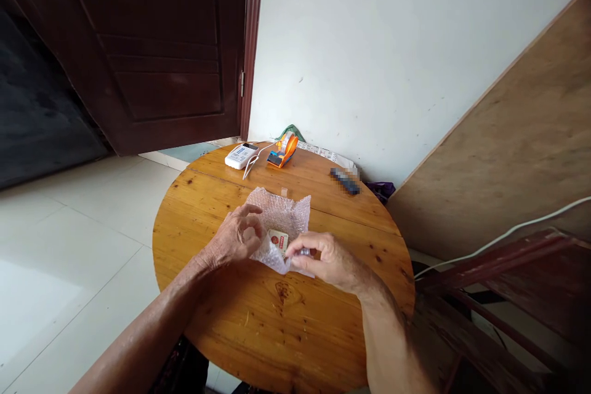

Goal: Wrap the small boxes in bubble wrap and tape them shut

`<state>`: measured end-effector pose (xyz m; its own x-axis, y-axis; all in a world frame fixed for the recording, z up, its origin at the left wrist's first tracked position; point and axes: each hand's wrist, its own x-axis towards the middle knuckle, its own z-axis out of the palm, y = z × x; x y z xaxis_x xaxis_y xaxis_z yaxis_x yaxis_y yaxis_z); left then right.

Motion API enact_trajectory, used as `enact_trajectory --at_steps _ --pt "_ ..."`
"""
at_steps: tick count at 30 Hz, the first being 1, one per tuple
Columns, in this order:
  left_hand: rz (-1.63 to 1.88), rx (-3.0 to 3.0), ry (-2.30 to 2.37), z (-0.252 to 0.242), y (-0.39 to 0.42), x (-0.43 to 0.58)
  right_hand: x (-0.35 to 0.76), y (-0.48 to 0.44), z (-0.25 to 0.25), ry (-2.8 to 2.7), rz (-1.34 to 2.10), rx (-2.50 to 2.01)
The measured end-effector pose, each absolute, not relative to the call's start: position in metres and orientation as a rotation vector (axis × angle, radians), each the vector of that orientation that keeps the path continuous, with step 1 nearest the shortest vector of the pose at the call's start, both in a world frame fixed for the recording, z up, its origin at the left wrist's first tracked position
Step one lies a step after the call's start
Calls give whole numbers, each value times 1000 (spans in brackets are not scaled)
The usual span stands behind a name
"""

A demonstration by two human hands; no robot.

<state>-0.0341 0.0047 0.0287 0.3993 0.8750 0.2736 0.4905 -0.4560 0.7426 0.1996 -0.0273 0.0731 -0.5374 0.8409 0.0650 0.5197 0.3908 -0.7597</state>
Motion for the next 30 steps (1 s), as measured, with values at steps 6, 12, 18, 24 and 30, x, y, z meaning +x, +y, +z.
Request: enact_trajectory --at_steps 6,12,18,24,30 --pt "553 1984 1136 64 -20 -52 197 -58 69 -2506 1236 -1093" --pt "420 2109 1241 59 -29 -48 198 -61 53 -2234 1171 -1403" --pt "703 2232 1203 25 -25 -21 183 -50 46 -1871 749 -1487" --pt "701 2261 1246 -15 -29 -17 157 -45 35 -2055 489 -1518" --pt "596 2439 1230 -16 -32 -15 173 -50 39 -1920 500 -1569"
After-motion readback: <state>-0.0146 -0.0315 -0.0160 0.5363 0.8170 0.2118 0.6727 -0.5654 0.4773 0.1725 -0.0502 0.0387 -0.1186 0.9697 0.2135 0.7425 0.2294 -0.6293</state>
